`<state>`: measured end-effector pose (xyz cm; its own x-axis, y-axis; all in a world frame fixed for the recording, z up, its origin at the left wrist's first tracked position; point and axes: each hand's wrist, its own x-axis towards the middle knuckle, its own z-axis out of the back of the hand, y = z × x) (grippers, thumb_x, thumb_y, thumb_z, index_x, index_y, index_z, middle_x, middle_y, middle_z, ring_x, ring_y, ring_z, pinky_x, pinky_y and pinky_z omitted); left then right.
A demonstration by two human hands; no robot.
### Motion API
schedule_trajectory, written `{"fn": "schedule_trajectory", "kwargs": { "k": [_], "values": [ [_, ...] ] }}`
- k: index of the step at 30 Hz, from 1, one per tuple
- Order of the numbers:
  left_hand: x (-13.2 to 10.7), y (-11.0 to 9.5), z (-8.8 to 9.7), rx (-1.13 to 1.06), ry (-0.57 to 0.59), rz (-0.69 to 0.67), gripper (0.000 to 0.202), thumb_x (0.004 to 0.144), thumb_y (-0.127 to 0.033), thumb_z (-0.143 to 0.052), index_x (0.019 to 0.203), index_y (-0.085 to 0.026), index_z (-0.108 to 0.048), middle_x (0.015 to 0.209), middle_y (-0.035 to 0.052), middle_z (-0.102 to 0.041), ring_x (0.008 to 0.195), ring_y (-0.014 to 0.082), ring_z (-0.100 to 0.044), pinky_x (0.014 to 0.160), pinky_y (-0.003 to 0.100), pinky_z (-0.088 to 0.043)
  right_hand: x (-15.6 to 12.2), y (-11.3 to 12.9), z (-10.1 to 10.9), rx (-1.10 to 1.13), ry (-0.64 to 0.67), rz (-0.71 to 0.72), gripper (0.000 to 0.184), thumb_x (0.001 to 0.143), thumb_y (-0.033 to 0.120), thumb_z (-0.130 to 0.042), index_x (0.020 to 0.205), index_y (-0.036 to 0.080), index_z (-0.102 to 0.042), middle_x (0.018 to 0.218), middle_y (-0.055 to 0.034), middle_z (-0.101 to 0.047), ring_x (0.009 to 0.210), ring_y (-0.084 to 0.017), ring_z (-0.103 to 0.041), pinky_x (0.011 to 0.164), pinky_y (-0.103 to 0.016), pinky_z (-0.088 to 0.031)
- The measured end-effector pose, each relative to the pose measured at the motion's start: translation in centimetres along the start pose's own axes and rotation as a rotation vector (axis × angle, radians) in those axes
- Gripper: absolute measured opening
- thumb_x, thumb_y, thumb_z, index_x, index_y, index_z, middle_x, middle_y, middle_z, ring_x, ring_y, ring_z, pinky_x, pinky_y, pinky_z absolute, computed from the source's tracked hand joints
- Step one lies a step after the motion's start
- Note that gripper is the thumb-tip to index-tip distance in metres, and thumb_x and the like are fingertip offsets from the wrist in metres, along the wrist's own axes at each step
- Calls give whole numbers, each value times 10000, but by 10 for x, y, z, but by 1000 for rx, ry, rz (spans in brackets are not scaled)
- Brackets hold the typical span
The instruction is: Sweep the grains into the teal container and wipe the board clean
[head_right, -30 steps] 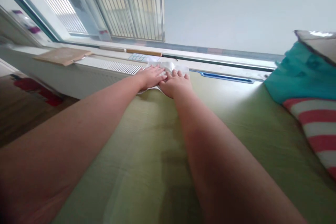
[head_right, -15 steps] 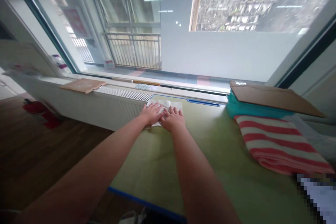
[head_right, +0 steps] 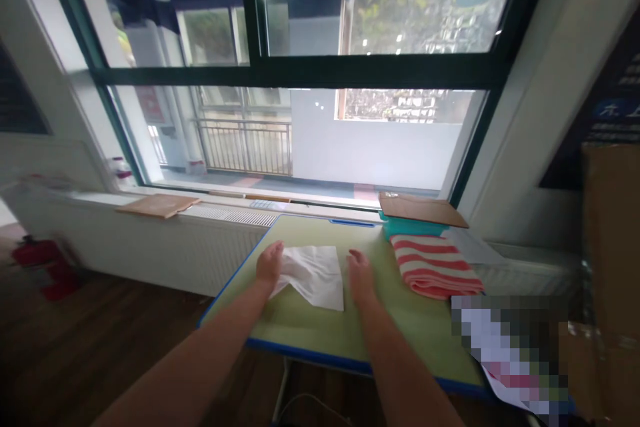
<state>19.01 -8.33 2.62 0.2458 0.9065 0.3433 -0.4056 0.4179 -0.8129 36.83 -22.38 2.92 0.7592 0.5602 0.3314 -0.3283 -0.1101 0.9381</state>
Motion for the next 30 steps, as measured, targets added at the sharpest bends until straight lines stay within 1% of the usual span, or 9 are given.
{"fn": "schedule_trajectory", "kwargs": {
  "k": [3,5,7,10,13,18,21,26,30],
  "values": [
    [10,-6,-28,-83,-4,-76,316,817,-261,-454,1045,-141,-637,1093,145,-650,1045,243,-587,927,375,-429,7,-11,15,-491,50,96,379,676,358,-537,945,117,-655,1013,-148,-654,1040,-280,-556,980,-400,-337],
    [12,-10,-44,-95,45,-243,294,793,-223,-481,1033,-153,-637,1097,137,-645,1055,240,-579,949,378,-419,7,-17,15,-773,92,134,487,684,359,-559,1089,95,-613,1095,-169,-629,1081,-284,-539,1000,-390,-314],
    [13,-12,-53,-81,53,-382,290,787,-199,-480,1032,-162,-631,1116,131,-631,1089,234,-554,986,379,-392,6,-20,11,-870,111,117,610,682,347,-581,1232,91,-523,1150,-156,-608,1097,-274,-528,1001,-376,-315],
    [16,-9,-49,-49,-28,-327,321,776,-198,-485,1069,-130,-599,1129,163,-598,1076,253,-546,936,399,-428,7,-17,6,-856,114,47,630,696,265,-560,1298,109,-457,1152,-113,-609,1070,-231,-537,985,-332,-341],
    [20,-5,-37,22,-88,-215,385,746,-244,-527,1105,-109,-564,1169,191,-544,996,266,-561,831,402,-474,8,-9,10,-842,122,48,497,696,227,-553,1186,147,-565,1151,-98,-595,1091,-211,-520,989,-294,-338],
    [11,-10,-23,399,-40,-199,456,773,-401,-494,1061,-66,-603,1076,226,-570,1039,330,-508,890,457,-387,1,9,21,-983,-51,-82,433,811,371,-440,1106,99,-606,1046,-176,-622,967,-259,-591,835,-353,-434],
    [3,-14,-20,622,30,-143,601,772,-588,-421,916,-62,-673,1009,259,-583,1033,396,-479,846,505,-366,-4,15,21,-1115,-15,-127,464,826,451,-398,985,98,-654,953,-188,-653,905,-291,-611,767,-384,-445],
    [9,-10,-24,504,210,-245,351,734,-451,-562,883,-168,-709,986,146,-642,961,283,-544,825,369,-393,2,7,17,-1070,119,-57,399,741,403,-541,1056,183,-646,1003,-122,-667,986,-268,-586,818,-365,-424],
    [16,-5,-26,258,257,-286,192,774,-296,-535,822,-182,-681,820,78,-676,764,183,-603,717,270,-417,14,-5,13,-681,114,-42,415,737,265,-514,1133,180,-600,920,-68,-681,837,-199,-625,763,-317,-461]
  ]
}}
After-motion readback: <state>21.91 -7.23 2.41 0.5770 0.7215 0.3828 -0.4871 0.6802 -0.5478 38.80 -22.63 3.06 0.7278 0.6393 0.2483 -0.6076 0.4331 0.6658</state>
